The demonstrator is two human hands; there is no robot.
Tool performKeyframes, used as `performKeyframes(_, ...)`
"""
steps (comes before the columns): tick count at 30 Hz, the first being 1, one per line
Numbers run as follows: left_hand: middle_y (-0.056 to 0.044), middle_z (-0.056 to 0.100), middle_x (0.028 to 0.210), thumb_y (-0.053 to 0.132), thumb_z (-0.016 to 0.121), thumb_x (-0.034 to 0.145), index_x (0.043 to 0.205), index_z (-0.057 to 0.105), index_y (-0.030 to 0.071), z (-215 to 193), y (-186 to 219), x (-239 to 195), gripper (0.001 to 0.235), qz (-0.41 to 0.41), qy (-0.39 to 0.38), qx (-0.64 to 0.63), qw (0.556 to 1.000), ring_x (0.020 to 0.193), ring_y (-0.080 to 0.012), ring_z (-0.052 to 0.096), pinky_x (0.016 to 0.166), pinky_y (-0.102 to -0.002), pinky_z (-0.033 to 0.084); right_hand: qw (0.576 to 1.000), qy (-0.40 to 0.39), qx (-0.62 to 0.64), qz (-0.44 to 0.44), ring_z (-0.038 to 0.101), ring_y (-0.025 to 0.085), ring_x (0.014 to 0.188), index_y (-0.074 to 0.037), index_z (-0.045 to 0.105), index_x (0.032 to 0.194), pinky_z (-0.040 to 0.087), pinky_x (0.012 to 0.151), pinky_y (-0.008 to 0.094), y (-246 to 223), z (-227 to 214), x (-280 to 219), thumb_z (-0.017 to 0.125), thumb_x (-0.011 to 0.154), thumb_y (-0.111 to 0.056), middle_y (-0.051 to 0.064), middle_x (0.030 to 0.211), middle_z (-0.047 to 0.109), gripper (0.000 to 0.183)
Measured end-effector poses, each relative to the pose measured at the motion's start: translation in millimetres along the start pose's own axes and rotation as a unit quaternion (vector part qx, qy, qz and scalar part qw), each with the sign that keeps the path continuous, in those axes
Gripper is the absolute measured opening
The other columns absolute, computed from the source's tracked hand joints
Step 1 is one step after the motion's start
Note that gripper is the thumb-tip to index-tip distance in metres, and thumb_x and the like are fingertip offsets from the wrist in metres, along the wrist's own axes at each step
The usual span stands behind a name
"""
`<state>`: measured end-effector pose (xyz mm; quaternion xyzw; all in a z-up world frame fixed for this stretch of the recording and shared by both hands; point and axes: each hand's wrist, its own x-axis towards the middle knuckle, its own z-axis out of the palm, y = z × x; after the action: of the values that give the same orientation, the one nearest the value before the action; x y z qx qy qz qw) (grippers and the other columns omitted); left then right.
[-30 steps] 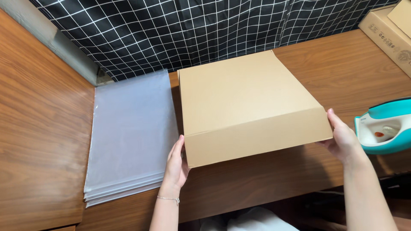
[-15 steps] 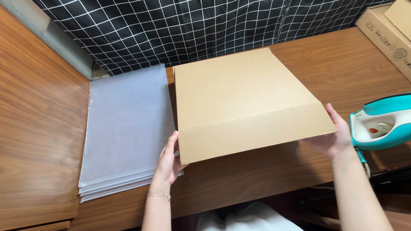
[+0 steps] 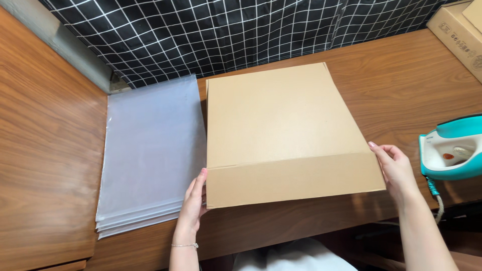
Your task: The person opens a cardboard box, places a folded light purple garment inside a clear plastic bag, and seals it. They then remove the garment, place it on a green hanger, and hang it on a clothing rack. Finally, they close the empty cardboard box and stack it with other boxes.
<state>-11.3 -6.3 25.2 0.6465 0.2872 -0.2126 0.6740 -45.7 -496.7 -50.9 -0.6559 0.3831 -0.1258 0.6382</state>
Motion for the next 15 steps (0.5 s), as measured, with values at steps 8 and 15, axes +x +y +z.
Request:
performKeyframes(8, 0.000, 0.060, 0.092, 0.060, 0.054, 0.099, 0.119, 0.067, 0.019, -3.3, 9.6, -7.8, 0.048, -0.007, 0.016, 0.084, 0.996, 0.075, -0.0150, 0.051, 0.065, -0.031, 0.035, 0.997, 0.048, -0.037, -0.054, 0.063, 0.003, 0.084, -0.019, 0.068, 0.104, 0.050, 0.070, 0.024, 32.1, -4.1, 28.4, 0.080, 0.106, -0.038, -0.006, 0.101, 0.073, 0.023)
performKeyframes(15, -0.009, 0.077, 0.094, 0.073, 0.044, 0.094, 0.140, 0.062, 0.024, -1.2, 1.5, 10.9, 0.070, -0.042, 0.035, 0.320, 0.946, 0.065, -0.0232, 0.069, 0.062, -0.036, 0.052, 0.979, 0.077, -0.092, -0.163, 0.057, 0.004, 0.086, -0.013, 0.071, 0.105, 0.046, 0.077, 0.024, 82.3, -8.4, 67.4, 0.079, 0.114, -0.032, -0.003, 0.093, 0.068, 0.023)
